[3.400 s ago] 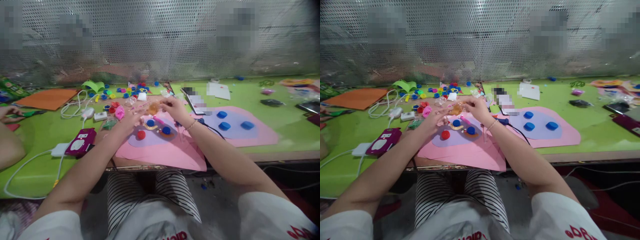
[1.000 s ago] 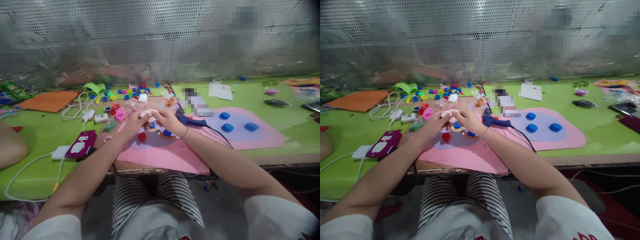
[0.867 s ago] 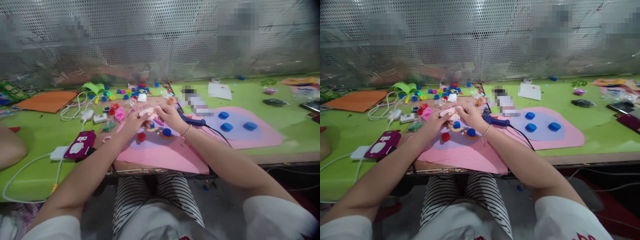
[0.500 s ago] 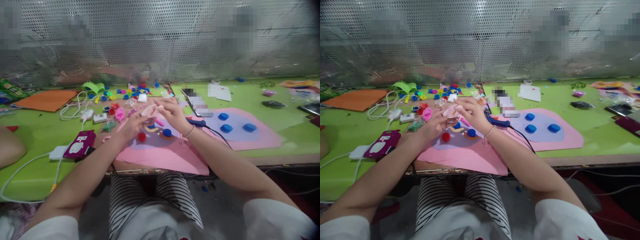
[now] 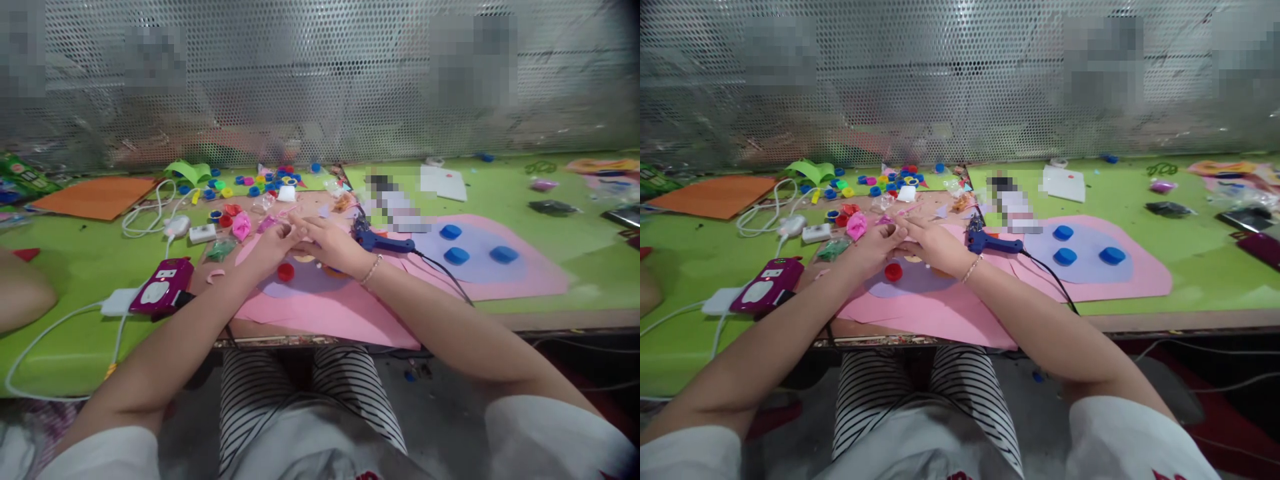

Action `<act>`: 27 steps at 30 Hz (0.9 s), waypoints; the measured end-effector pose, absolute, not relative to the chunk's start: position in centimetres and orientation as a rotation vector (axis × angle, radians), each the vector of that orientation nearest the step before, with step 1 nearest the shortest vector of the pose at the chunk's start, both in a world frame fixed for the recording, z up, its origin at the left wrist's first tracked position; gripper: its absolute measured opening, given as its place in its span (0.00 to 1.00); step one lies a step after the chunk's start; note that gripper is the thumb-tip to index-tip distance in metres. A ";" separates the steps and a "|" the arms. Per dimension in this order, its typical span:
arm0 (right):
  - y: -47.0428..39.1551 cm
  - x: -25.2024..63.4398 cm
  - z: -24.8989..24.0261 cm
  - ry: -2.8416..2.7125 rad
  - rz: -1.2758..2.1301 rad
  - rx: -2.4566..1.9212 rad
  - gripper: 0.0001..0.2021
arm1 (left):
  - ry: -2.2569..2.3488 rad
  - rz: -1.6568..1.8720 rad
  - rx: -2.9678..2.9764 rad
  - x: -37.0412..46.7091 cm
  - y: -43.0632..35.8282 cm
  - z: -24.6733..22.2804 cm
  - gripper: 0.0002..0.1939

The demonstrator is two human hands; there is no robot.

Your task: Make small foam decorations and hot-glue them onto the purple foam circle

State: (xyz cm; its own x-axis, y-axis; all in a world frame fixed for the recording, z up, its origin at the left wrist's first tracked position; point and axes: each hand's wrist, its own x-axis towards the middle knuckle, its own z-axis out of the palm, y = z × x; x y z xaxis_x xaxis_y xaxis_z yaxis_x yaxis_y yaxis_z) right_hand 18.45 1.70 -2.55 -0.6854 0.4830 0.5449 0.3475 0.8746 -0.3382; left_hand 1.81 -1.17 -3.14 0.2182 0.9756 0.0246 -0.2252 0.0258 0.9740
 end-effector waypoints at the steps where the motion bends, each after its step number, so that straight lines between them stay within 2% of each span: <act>1: 1.9 18.7 -2.5 -2.389 0.258 -0.603 0.26 | 0.908 1.139 1.186 1.7 -1.2 -3.0 0.17; 9: 3.5 20.5 -1.2 -2.197 0.200 -0.672 0.09 | 1.024 1.163 1.236 1.7 -1.3 -1.9 0.11; 13: 4.5 21.4 -1.0 -1.906 0.298 -0.884 0.11 | 0.960 1.249 1.105 1.6 -0.7 -2.5 0.07; 16: 4.5 21.5 -1.1 -1.847 0.357 -0.840 0.14 | 0.843 1.223 0.979 1.7 -0.9 -2.3 0.10; 19: 3.5 20.7 -1.5 -2.031 0.294 -0.658 0.23 | 0.715 1.194 0.916 1.9 -1.5 -1.8 0.16; 21: 2.7 19.9 -1.8 -2.188 0.236 -0.588 0.29 | 0.665 1.172 0.979 2.1 -1.9 -1.6 0.16; 23: 2.0 19.2 -2.0 -2.283 0.211 -0.559 0.28 | 0.679 1.128 1.082 2.2 -2.2 -1.7 0.15; 27: 1.7 18.9 -2.0 -2.287 0.258 -0.579 0.16 | 0.758 1.036 1.210 2.0 -2.0 -2.1 0.16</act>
